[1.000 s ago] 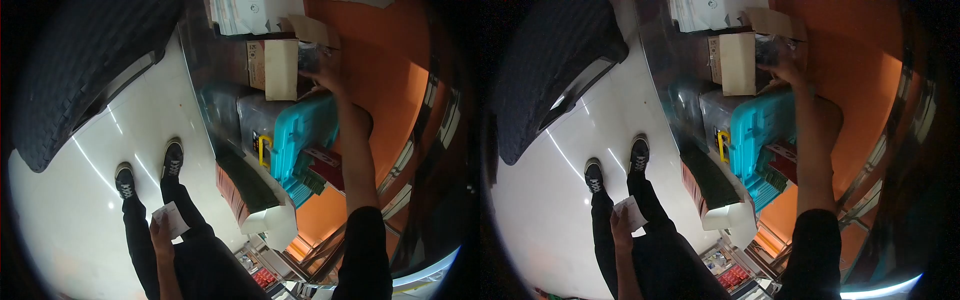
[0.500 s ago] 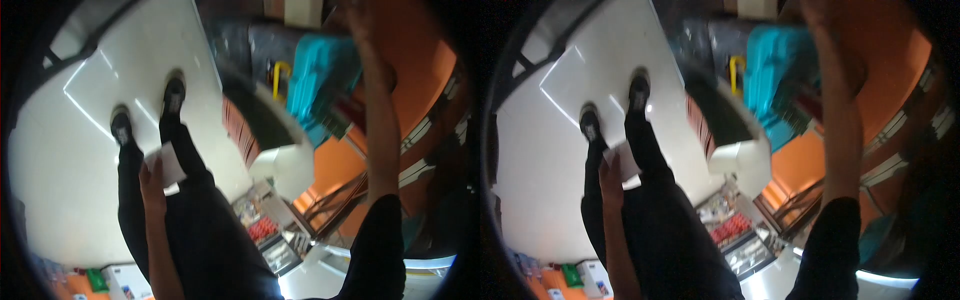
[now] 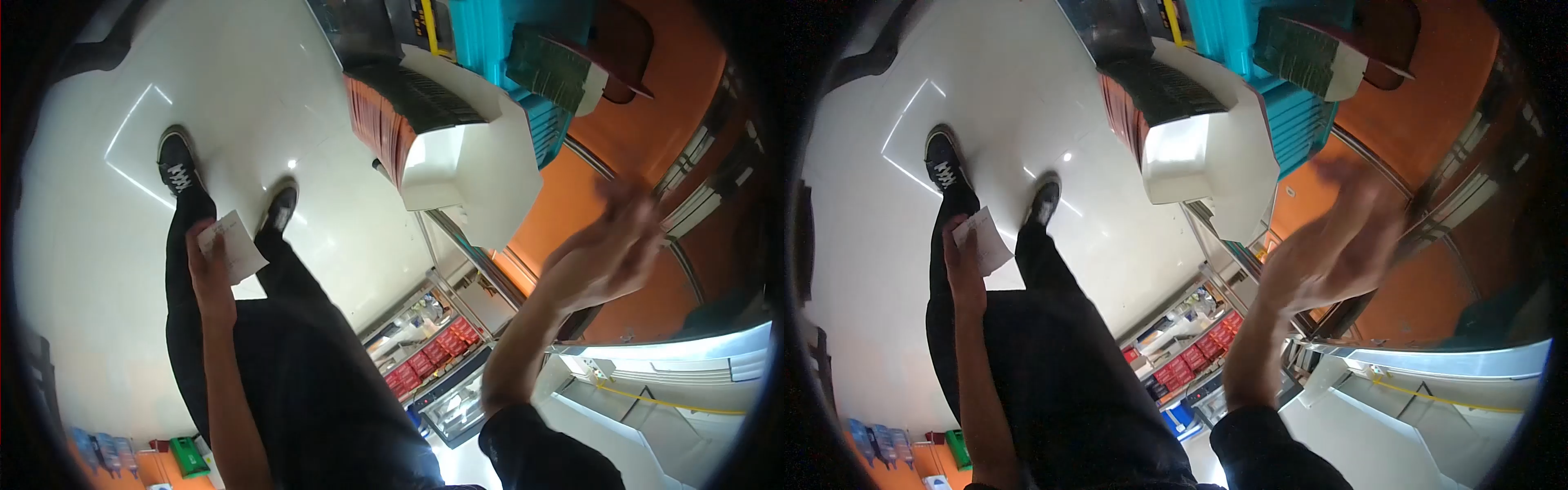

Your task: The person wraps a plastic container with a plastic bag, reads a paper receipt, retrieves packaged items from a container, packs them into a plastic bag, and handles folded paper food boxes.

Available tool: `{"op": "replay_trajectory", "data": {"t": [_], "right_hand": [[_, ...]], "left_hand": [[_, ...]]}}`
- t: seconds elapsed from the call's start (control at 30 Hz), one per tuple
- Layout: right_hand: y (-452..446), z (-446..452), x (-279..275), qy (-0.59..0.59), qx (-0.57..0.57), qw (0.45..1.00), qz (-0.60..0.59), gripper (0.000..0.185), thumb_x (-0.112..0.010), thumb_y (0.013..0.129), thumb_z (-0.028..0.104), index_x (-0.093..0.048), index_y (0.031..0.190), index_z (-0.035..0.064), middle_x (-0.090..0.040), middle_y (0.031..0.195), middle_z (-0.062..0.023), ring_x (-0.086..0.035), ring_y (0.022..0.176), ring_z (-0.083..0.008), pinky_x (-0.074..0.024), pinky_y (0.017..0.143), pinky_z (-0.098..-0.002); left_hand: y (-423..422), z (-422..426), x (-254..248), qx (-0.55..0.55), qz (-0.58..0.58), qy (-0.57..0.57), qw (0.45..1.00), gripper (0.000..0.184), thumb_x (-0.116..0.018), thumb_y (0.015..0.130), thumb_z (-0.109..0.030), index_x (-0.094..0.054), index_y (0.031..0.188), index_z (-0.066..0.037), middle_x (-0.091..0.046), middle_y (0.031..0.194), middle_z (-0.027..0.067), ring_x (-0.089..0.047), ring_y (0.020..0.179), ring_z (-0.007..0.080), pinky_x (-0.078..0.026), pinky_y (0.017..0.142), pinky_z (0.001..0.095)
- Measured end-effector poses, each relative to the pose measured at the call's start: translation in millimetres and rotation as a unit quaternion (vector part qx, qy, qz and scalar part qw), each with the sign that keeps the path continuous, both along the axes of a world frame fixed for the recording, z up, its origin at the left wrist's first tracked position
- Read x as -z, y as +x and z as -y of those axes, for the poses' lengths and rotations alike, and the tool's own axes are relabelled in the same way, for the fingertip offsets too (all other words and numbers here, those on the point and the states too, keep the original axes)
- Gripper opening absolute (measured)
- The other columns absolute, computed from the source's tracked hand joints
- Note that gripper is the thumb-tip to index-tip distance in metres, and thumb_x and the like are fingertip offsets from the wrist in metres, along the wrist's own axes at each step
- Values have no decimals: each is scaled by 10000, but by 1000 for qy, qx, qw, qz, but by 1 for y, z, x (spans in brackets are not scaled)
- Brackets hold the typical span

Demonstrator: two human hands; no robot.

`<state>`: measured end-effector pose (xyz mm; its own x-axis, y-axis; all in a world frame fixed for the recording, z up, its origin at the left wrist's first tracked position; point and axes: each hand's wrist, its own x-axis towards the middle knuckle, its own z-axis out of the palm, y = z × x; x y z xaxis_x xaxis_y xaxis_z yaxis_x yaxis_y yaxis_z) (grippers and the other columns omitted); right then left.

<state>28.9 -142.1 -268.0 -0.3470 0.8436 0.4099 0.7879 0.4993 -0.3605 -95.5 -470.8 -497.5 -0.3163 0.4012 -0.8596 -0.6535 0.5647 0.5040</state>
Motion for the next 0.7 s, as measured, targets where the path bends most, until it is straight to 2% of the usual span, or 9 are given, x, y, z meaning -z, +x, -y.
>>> {"op": "replay_trajectory", "data": {"t": [0.1,0.13,0.2,0.23,0.37,0.43,0.47,0.53,0.7], "right_hand": [[124,64,17,-34,188,969,-157,214,-485,1032,176,-613,959,20,-576,777,-51,-582,759,-141,-480,720,-300],[158,82,35,-54,281,937,-202,181,-485,1027,141,-586,910,47,-575,810,-48,-538,776,-154,-470,768,-305],[242,101,83,-146,403,855,-293,189,-491,1007,121,-570,1099,-25,-606,939,-96,-580,896,-187,-471,855,-334],[287,108,114,-187,402,830,-339,281,-519,987,128,-540,1202,-52,-591,1034,-118,-572,961,-219,-469,883,-367],[370,84,193,-330,516,654,-444,719,-706,894,464,-464,1372,-16,-557,1136,-124,-537,1010,-263,-408,997,-499],[383,66,207,-334,487,640,-491,604,-662,938,413,-487,1350,8,-536,1350,-171,-540,1178,-317,-423,1034,-500],[401,56,221,-302,506,604,-536,525,-658,950,328,-496,1334,8,-570,1287,-179,-586,1111,-330,-506,930,-504],[425,43,243,-354,533,588,-494,339,-506,997,197,-536,1310,68,-567,1314,-123,-591,1145,-317,-526,929,-527],[411,42,205,-324,565,596,-470,344,-575,953,162,-545,1261,12,-607,1219,-168,-636,1034,-339,-577,808,-516]], "left_hand": [[26,14,-5,48,-8,-24,999,275,-523,1013,-170,-595,1251,-55,-610,1145,48,-547,1046,139,-427,943,294],[33,20,-8,58,-7,-5,998,259,-521,1011,-160,-635,1213,-44,-635,1131,41,-552,1002,123,-424,924,281],[47,19,-15,99,-47,-45,993,315,-558,1009,-196,-623,1272,-35,-649,1192,76,-580,1071,156,-414,980,290],[58,22,-18,111,-93,-19,989,338,-570,1008,-215,-615,1285,-26,-645,1219,88,-574,1123,172,-404,1011,298],[103,3,-38,97,-132,41,986,398,-598,1002,-236,-575,1315,8,-600,1305,113,-535,1243,196,-372,1087,322],[132,-7,-47,68,-117,66,989,411,-600,1000,-220,-550,1334,14,-564,1350,111,-513,1266,190,-366,1098,320],[149,-9,-49,61,-117,91,987,402,-601,998,-221,-558,1324,10,-571,1337,117,-516,1261,189,-371,1089,314],[175,-17,-45,110,-115,96,982,386,-608,989,-218,-571,1310,-6,-585,1325,116,-524,1255,194,-383,1077,324],[252,-68,-39,265,-134,140,945,400,-645,955,-257,-591,1252,5,-629,1264,168,-589,1191,286,-430,1030,361]]}}
